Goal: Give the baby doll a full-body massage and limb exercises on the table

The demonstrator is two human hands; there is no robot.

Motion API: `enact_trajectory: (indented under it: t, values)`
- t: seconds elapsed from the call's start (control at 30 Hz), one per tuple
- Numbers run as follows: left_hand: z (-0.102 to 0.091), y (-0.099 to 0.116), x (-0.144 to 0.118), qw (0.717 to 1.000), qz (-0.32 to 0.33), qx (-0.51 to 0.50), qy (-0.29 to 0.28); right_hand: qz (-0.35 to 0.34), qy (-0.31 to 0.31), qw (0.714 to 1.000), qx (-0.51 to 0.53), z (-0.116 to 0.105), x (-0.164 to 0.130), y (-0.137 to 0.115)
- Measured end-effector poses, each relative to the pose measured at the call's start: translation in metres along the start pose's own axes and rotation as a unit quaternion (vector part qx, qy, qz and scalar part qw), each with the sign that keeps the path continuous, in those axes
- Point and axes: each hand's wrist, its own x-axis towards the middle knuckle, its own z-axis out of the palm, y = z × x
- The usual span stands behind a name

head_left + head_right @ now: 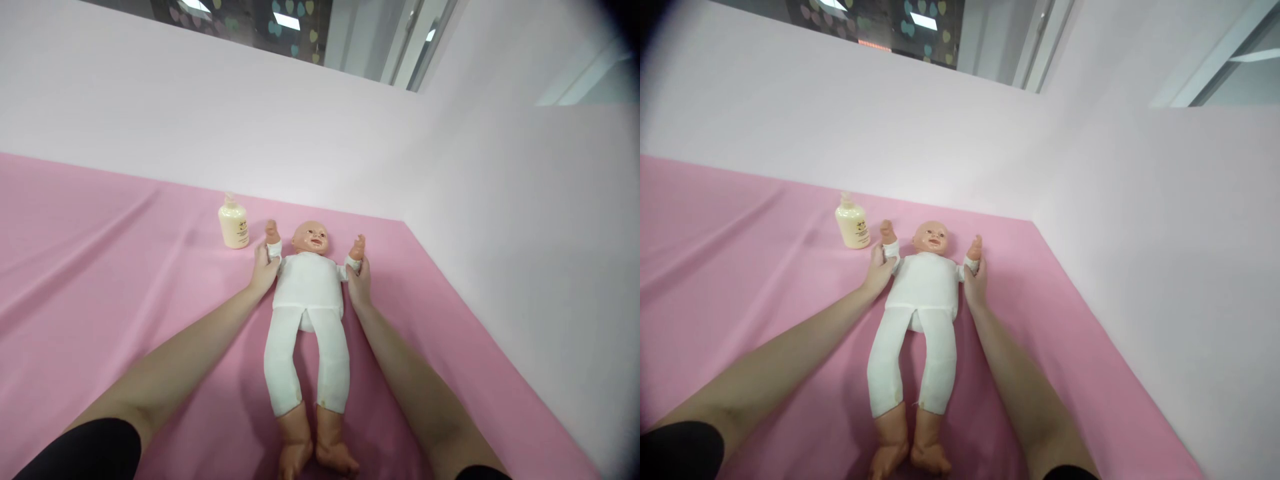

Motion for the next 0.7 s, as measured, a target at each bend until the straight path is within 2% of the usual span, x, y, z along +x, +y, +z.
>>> enact_trajectory:
  t: [0.17,0.3,0.4,0.53,0.7]
  values:
    - [0.001,0.012,-0.004,0.984,0.108,0.095,-0.104,-0.063,-0.059,0.995,-0.05,0.004,-0.003,-0.002]
    - [0.001,0.014,-0.005,0.972,0.134,0.123,-0.147,-0.122,-0.105,0.983,-0.084,0.005,-0.003,-0.001]
    - [0.001,0.014,-0.005,0.974,0.13,0.115,-0.142,-0.117,-0.102,0.984,-0.083,0.005,-0.003,-0.001]
    - [0.001,0.013,-0.004,0.981,0.116,0.1,-0.117,-0.048,-0.063,0.995,-0.058,0.006,-0.005,-0.001]
    - [0.002,0.007,-0.004,0.998,0.029,0.015,-0.061,0.021,-0.008,0.999,-0.023,0.003,-0.001,0.006]
